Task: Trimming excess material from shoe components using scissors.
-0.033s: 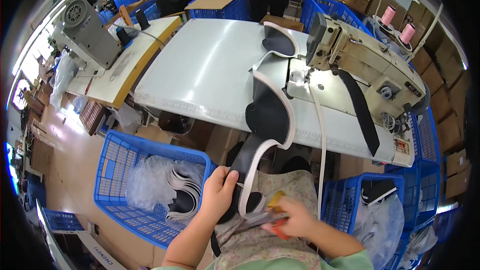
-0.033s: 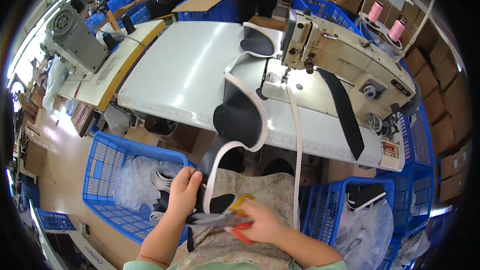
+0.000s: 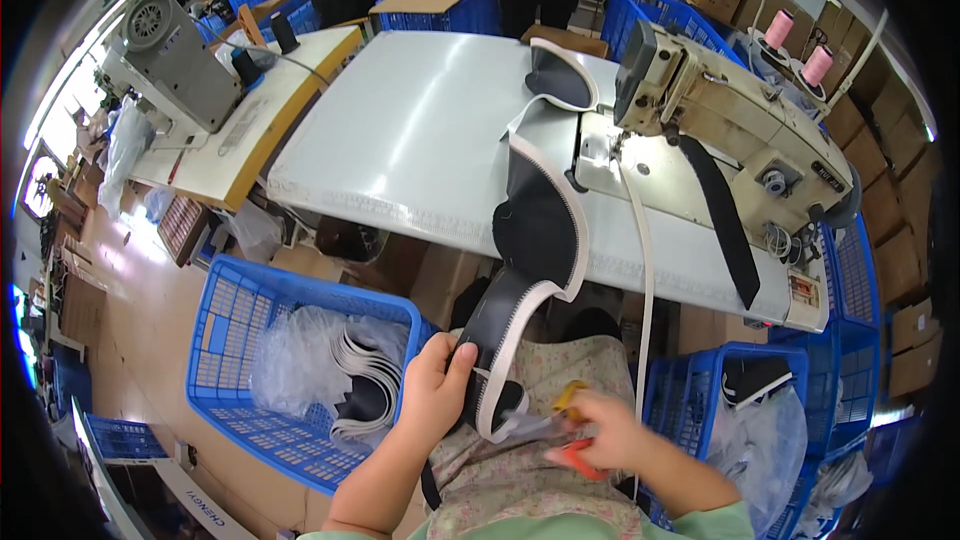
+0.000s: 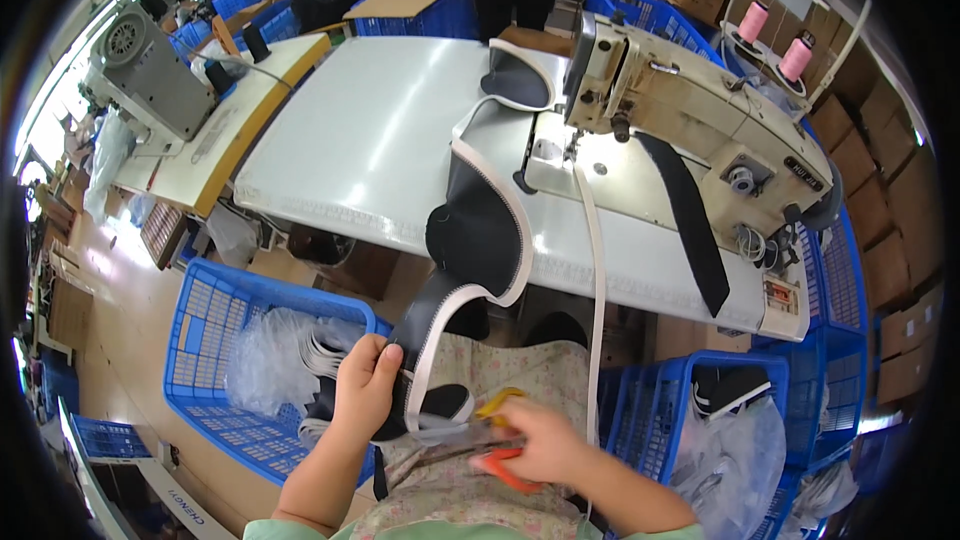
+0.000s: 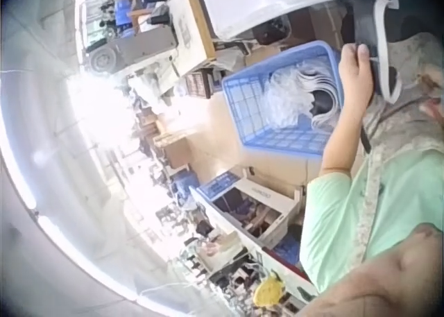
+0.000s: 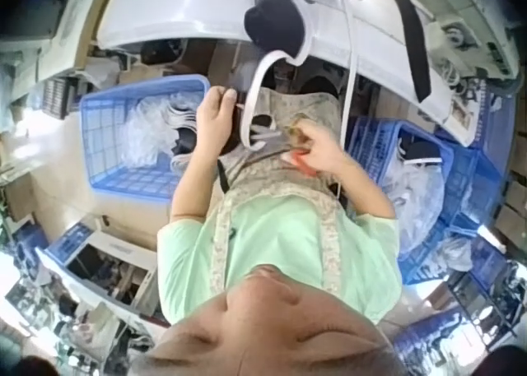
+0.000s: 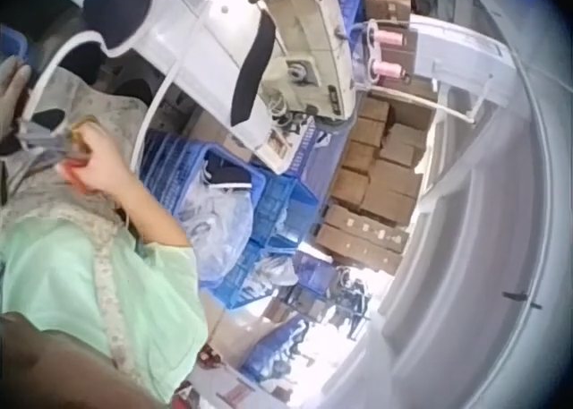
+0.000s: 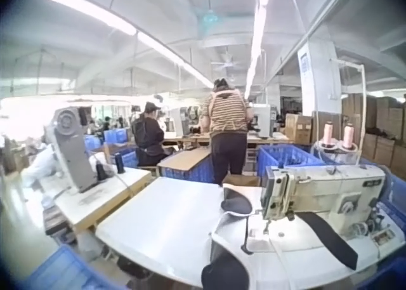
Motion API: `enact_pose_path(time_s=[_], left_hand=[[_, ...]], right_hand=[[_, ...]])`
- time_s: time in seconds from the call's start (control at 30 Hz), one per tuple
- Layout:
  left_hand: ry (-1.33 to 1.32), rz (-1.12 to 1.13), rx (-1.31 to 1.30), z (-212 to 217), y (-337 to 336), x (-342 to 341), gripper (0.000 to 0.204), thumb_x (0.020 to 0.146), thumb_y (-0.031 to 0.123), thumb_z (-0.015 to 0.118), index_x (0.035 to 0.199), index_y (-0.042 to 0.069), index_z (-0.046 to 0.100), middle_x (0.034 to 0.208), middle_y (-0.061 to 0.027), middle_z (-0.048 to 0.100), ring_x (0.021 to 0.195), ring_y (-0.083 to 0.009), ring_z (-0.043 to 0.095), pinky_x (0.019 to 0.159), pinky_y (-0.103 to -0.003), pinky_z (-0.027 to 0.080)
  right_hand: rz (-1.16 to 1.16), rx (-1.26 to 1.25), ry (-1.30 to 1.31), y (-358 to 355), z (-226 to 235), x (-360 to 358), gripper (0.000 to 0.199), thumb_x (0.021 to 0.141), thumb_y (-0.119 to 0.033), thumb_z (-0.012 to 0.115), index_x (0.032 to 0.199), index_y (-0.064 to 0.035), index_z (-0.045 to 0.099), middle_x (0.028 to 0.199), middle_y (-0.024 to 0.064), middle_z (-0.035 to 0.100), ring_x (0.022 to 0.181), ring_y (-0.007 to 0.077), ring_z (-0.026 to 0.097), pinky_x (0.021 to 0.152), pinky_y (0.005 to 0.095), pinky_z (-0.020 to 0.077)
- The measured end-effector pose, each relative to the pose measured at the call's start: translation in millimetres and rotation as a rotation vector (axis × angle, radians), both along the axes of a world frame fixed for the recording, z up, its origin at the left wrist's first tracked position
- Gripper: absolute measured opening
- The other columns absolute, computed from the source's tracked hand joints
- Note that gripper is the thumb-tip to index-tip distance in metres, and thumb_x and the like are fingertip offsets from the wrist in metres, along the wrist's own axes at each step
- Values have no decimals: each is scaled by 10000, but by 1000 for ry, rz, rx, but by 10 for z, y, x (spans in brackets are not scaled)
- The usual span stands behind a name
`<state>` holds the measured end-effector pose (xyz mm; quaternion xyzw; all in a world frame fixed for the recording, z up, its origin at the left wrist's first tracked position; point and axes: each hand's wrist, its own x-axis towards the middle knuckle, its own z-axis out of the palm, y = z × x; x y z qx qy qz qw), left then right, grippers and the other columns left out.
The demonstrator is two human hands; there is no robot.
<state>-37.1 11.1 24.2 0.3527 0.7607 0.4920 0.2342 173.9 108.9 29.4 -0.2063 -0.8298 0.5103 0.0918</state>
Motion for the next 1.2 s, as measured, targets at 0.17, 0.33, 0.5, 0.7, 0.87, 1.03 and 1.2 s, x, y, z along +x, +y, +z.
enact_pose_path(time_s=[0.17,0.33,0.5,0.7,0.87,1.03,1.2], left_hand=[[172,-67,53,0,-102,145,206,861,204,577,802,17,514,586,-158,541,520,-312,553,472,-362,409],[322,-183,119,-74,-70,234,171,825,168,610,791,26,521,500,-118,506,433,-300,523,411,-365,396],[385,-200,115,-75,-64,252,165,819,162,615,782,32,518,492,-108,494,430,-284,524,409,-360,394],[363,-192,125,-90,-62,259,159,821,152,609,780,31,513,490,-108,490,424,-286,516,406,-363,389],[345,-192,116,-78,-34,255,153,827,147,602,786,28,515,498,-114,493,428,-292,517,409,-366,389],[282,-164,95,-94,-73,257,166,835,159,598,792,25,510,524,-133,510,455,-314,526,427,-365,395],[166,-135,61,13,-339,204,191,847,185,591,789,22,508,567,-153,526,496,-315,538,464,-356,409]], right_hand=[[105,-23,-348,325,194,499,505,621,-427,783,752,-21,513,649,74,476,594,212,481,553,311,393],[196,-75,-528,398,190,468,590,662,-590,683,822,-35,562,657,111,537,613,257,537,555,333,417],[190,-28,-594,380,234,339,612,660,-635,653,741,-35,565,580,112,516,555,260,516,533,330,406],[207,-24,-526,394,180,314,604,658,-624,665,715,-31,563,552,118,496,519,249,486,510,330,387],[196,-94,-527,370,159,309,597,672,-605,667,649,-21,545,543,122,485,506,246,467,499,329,381],[99,-237,-542,316,133,388,523,654,-505,738,622,-20,544,533,108,464,480,205,447,474,324,356],[106,-42,-385,787,516,433,480,683,-479,723,622,-32,558,548,110,511,495,242,490,507,311,400]])
